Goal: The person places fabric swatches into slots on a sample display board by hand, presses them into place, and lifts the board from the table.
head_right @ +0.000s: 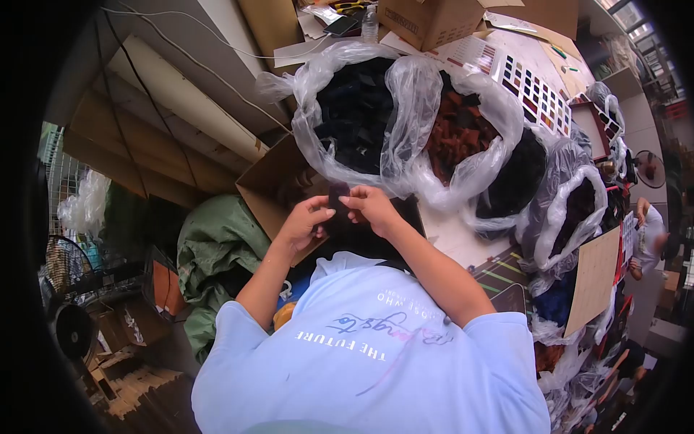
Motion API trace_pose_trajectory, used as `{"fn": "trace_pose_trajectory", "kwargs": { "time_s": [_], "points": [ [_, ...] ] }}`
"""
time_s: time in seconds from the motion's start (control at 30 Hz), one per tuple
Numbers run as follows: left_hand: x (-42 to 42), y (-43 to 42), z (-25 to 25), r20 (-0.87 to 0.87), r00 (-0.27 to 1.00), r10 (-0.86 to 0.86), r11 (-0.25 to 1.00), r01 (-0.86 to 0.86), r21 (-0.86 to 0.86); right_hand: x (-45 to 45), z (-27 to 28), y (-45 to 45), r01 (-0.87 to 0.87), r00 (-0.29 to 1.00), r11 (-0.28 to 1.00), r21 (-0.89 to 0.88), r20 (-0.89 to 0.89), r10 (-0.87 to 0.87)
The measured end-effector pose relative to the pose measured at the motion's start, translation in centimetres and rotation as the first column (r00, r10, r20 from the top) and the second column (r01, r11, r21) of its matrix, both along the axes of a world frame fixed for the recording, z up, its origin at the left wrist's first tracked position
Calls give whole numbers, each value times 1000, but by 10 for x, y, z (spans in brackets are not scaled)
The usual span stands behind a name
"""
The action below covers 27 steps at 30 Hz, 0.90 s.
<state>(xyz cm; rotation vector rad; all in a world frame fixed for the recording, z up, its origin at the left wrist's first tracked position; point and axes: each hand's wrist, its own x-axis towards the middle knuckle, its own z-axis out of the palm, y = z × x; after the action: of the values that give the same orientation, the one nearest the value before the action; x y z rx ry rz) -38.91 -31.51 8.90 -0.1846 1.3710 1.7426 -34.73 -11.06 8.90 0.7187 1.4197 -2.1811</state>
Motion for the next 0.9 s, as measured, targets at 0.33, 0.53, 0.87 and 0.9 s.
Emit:
{"fn": "trace_pose_trajectory", "kwargs": {
  "time_s": [0.33, 0.53, 0.87, 0.9],
  "points": [
    [-4, 0, 12, -343, 884, -317, 917, 193, -348, -2, 4, 19, -202, 829, 753, 626, -300, 472],
    [-5, 4, 5, -447, 850, -278, 922, 106, -372, -6, -3, 14, -176, 732, 488, 855, -218, 645],
    [16, 13, -13, -209, 959, 191, 918, -250, -307, 10, -9, -7, 55, 998, 971, 232, 10, -59],
    [16, 14, -19, -335, 936, 106, 829, -269, -491, 10, -9, -8, 118, 992, 973, 196, 31, -126]
  ]
}}
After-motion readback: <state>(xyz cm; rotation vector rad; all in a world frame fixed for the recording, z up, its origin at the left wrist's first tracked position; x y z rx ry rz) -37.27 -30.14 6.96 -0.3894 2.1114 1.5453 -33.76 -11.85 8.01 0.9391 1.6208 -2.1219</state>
